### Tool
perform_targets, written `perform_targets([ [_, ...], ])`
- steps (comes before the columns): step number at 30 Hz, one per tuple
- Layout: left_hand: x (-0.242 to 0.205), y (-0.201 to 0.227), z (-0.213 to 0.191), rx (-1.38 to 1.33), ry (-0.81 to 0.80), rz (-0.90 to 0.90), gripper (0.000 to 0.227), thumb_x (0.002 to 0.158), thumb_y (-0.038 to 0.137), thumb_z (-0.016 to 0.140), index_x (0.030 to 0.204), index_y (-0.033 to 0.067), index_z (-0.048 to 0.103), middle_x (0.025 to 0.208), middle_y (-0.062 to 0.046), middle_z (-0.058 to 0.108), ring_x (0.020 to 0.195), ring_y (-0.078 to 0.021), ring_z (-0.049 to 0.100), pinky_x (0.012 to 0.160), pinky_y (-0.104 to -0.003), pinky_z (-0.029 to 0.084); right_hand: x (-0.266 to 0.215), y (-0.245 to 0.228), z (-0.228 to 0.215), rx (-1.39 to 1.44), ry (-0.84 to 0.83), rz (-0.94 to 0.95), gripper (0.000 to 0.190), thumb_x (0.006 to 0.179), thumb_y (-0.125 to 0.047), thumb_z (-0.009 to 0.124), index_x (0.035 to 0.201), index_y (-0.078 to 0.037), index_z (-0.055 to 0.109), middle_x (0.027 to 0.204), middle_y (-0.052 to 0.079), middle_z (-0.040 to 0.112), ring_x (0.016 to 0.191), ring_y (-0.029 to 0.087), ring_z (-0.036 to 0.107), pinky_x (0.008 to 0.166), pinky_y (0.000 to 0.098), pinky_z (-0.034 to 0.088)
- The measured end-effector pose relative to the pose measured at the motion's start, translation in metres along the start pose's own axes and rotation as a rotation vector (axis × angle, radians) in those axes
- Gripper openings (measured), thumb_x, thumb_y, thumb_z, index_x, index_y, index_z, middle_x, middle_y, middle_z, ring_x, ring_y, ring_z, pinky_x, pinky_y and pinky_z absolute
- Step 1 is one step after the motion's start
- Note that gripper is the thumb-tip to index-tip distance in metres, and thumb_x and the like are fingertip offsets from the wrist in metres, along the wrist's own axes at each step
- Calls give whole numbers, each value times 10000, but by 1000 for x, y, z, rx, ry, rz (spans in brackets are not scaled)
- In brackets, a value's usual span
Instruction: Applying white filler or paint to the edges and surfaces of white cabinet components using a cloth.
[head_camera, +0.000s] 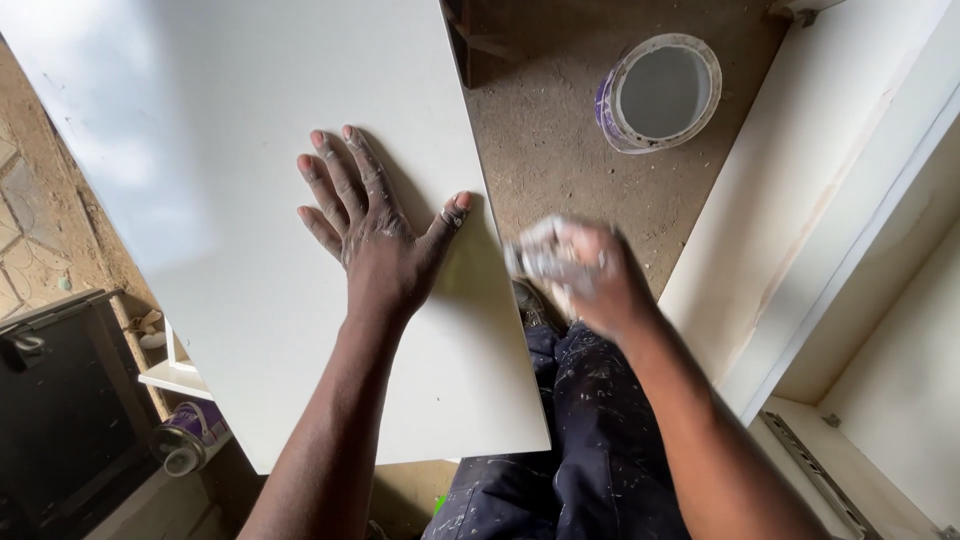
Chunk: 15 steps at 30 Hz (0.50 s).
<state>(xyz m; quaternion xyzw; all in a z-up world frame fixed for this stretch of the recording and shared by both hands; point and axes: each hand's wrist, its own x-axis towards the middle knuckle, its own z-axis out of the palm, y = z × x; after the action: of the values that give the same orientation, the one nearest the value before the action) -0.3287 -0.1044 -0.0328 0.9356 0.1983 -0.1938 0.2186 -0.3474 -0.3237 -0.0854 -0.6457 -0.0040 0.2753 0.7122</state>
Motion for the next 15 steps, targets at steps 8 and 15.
perform_targets([
  [8,2,-8,3,54,-7,37,1261,873,846,580,1673,151,-102,1704,-99,-252,1564,-337,-282,1231,-665,-144,-157,69,24,133,112,328,178,885,-127,737,985,9,792,932,67,773,877,139,694,798,257,536],
  [15,-17,-8,-15,175,-282,222,1285,872,559,824,1674,190,-110,1644,-79,-331,1486,-334,-363,1205,-641,-174,-34,20,21,114,142,-32,195,966,-207,670,1034,-35,731,905,69,779,419,45,455,348,202,322],
])
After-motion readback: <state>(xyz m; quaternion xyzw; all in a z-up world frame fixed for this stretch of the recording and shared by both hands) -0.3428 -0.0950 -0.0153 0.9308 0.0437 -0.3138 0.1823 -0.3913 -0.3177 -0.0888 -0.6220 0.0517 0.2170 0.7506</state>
